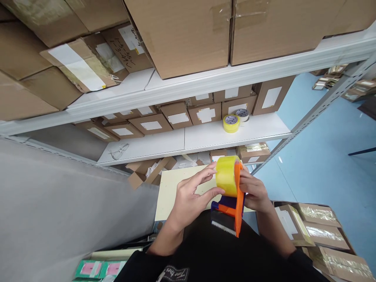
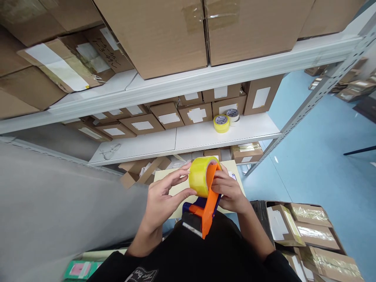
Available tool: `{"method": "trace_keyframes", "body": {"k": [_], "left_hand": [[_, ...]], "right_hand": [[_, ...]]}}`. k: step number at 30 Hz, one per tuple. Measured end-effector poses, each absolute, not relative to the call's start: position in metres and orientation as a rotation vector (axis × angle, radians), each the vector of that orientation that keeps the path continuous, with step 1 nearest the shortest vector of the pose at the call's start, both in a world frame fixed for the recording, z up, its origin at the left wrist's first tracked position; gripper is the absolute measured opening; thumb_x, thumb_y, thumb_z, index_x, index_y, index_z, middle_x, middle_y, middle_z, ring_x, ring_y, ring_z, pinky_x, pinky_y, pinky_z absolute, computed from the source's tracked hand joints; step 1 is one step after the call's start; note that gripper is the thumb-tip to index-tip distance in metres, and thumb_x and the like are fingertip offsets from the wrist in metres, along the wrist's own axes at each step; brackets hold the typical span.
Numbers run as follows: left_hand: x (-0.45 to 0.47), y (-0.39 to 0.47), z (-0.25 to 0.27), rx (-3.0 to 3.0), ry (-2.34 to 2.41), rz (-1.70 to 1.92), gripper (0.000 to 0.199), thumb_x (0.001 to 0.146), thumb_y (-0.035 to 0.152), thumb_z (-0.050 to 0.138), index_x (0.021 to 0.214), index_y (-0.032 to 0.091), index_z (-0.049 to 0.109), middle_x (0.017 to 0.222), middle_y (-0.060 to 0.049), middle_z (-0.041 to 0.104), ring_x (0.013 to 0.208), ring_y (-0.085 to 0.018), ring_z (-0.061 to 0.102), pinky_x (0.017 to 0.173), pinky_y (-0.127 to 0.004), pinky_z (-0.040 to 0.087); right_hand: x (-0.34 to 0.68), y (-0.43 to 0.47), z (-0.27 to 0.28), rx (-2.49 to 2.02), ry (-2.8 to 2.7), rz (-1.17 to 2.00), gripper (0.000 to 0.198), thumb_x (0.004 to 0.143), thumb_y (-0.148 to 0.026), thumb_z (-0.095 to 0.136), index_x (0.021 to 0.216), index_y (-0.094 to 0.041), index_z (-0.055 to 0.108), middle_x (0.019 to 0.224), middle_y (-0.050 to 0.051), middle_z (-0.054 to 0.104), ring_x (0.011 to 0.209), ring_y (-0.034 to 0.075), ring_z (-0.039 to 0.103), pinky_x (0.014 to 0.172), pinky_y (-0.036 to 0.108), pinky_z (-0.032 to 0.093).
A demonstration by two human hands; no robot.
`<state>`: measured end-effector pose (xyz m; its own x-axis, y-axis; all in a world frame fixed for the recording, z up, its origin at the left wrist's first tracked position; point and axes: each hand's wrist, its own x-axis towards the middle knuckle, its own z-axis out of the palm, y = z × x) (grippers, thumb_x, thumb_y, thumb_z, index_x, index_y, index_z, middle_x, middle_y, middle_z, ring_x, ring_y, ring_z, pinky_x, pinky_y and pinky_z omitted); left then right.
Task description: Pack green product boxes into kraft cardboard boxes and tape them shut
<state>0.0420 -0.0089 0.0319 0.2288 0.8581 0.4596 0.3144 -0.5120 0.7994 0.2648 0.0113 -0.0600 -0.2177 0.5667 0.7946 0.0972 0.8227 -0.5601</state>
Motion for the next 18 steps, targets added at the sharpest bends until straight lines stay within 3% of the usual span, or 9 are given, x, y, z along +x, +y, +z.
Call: {"method": "trace_keyframes", "body": {"k": [2,5,7,9,13,18], "left_hand": [[0.0417,-0.0108,0.0344,1.933,1.087,1.252,0.04,0.085,0.035,0.086,0.121,0.023,0.073,0.128,-0.007,0.077,0.121,-0.031,0.073,0.097,-0.046,0.068],[0.041,-0.0134,0.0355,1.954,1.068,1.208,0.011,0.088,0.03,0.083,0.095,0.023,0.076,0.115,-0.005,0.081,0.125,-0.033,0.07,0.099,-0.042,0.067],[0.0409,-0.0148,0.0344,1.965,1.057,1.203,0.01,0.09,0.028,0.081,0.084,0.023,0.074,0.112,-0.006,0.082,0.127,-0.035,0.068,0.1,-0.041,0.066],[0.0409,-0.0156,0.0325,1.946,1.06,1.228,0.012,0.088,0.03,0.083,0.092,0.022,0.073,0.122,-0.009,0.079,0.127,-0.034,0.068,0.1,-0.042,0.066],[0.0397,-0.0162,0.0298,1.945,1.043,1.24,0.042,0.085,0.033,0.086,0.123,0.023,0.07,0.139,-0.011,0.071,0.129,-0.032,0.068,0.101,-0.045,0.066],[0.0363,-0.0178,0.031,2.012,1.065,1.251,0.044,0.086,0.032,0.085,0.127,0.025,0.071,0.139,-0.009,0.071,0.128,-0.032,0.069,0.102,-0.045,0.066]], "right_hand": [[0.2651,0.0096,-0.0617,-0.53,-1.78,0.457,0.008,0.09,-0.022,0.076,0.089,-0.026,0.069,0.077,0.002,0.071,0.09,0.026,0.072,0.106,0.057,0.05],[0.2652,0.0083,-0.0626,-0.506,-1.795,0.411,0.009,0.09,-0.019,0.075,0.09,-0.026,0.069,0.078,0.002,0.072,0.093,0.026,0.072,0.106,0.058,0.049],[0.265,0.0082,-0.0624,-0.49,-1.797,0.383,0.01,0.09,-0.019,0.074,0.09,-0.026,0.068,0.078,0.002,0.073,0.092,0.026,0.072,0.105,0.058,0.049],[0.2646,0.0084,-0.0616,-0.495,-1.798,0.376,0.009,0.091,-0.02,0.073,0.089,-0.026,0.068,0.079,0.002,0.073,0.091,0.026,0.072,0.103,0.057,0.051],[0.2628,0.0085,-0.059,-0.505,-1.798,0.386,0.009,0.094,-0.022,0.071,0.087,-0.026,0.068,0.08,0.003,0.074,0.089,0.025,0.071,0.097,0.054,0.053],[0.2619,0.0075,-0.0582,-0.5,-1.806,0.378,0.011,0.093,-0.019,0.071,0.085,-0.027,0.069,0.08,0.002,0.075,0.09,0.025,0.071,0.102,0.057,0.051]]}}
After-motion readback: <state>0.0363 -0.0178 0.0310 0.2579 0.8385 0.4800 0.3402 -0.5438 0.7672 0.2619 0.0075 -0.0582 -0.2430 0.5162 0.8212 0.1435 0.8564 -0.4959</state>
